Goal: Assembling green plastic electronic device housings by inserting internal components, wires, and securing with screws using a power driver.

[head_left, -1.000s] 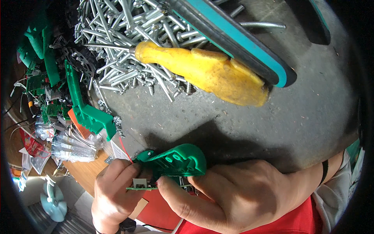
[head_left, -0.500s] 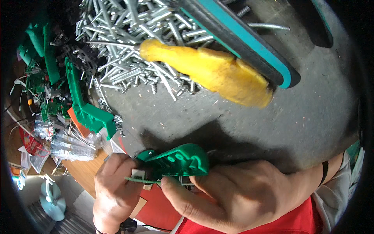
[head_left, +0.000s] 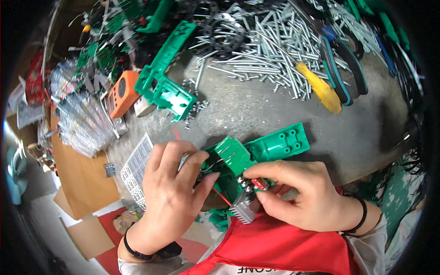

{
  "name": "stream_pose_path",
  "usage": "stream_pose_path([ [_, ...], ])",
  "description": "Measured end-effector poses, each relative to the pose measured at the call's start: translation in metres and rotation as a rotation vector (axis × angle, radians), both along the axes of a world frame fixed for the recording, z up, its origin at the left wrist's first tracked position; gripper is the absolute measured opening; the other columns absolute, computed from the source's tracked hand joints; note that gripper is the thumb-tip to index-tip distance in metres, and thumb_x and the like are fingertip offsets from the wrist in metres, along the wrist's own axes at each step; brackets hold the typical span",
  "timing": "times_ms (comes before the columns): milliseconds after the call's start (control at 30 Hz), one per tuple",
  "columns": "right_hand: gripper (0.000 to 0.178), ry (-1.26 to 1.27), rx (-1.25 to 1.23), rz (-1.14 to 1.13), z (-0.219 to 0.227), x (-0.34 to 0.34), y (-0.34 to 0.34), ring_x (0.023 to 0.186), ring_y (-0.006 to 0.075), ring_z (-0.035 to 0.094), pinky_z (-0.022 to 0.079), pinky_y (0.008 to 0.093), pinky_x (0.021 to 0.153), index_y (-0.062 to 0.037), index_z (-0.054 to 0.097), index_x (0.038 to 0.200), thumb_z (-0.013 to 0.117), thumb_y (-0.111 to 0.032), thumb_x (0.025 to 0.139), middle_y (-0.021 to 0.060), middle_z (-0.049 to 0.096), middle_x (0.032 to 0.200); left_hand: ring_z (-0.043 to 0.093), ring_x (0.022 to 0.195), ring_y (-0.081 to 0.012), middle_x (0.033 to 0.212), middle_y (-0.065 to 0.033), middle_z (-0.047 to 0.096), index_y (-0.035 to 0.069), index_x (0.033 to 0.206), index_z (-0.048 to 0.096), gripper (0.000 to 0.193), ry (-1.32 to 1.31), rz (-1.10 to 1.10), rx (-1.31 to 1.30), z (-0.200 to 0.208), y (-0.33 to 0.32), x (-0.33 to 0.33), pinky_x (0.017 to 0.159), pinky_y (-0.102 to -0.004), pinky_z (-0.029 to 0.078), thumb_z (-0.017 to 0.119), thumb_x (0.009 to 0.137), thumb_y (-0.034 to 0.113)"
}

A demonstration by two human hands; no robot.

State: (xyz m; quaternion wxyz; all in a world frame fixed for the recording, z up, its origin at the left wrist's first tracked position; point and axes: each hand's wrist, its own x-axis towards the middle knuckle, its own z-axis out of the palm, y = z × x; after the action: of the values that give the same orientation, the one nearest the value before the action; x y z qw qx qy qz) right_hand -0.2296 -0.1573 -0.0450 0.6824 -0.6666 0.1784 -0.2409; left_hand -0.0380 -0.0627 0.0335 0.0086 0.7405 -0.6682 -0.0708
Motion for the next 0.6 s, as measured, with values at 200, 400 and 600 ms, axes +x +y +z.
stream_pose_path([
  [200, 0.03, 0.171, 0.105, 0.108, 0.012, -0.002, -0.005, 0.075, 0.0123, 0.069, 0.056, 0.0261, 0.064, -0.0023, 0.063, 0.113, 0.066, 0.001, 0.084, 0.0069, 0.069, 0.094, 0.058, 0.06, -0.0229, 0.076, -0.004, 0.061, 0.008, 0.086, 0.058, 0.031, 0.36, -0.004, -0.392, -0.003, 0.111, 0.009, 0.053, -0.0363, 0.046, 0.082, 0.066, 0.006],
  [400, 0.032, 0.15, 0.079, 0.052, 0.005, -0.002, 0.003, 0.071, 0.0068, 0.067, 0.053, 0.0228, 0.063, -0.0001, 0.062, 0.117, 0.067, 0.001, 0.085, 0.0066, 0.07, 0.09, 0.069, 0.081, -0.035, 0.088, -0.017, 0.072, 0.004, 0.101, 0.068, 0.032, 0.542, 0.57, 0.934, -0.155, 0.32, -0.031, 0.072, -0.049, 0.053, 0.062, 0.089, 0.033],
  [600, 0.032, 0.177, 0.044, 0.017, 0.002, 0.0, 0.009, 0.071, 0.0066, 0.065, 0.052, 0.0222, 0.063, 0.0003, 0.062, 0.118, 0.064, 0.002, 0.086, 0.0067, 0.069, 0.089, 0.069, 0.081, -0.0338, 0.089, -0.0162, 0.072, 0.004, 0.102, 0.068, 0.032, 0.667, 0.596, 0.92, -0.211, 0.366, -0.031, 0.073, -0.0482, 0.053, 0.063, 0.089, 0.033],
])
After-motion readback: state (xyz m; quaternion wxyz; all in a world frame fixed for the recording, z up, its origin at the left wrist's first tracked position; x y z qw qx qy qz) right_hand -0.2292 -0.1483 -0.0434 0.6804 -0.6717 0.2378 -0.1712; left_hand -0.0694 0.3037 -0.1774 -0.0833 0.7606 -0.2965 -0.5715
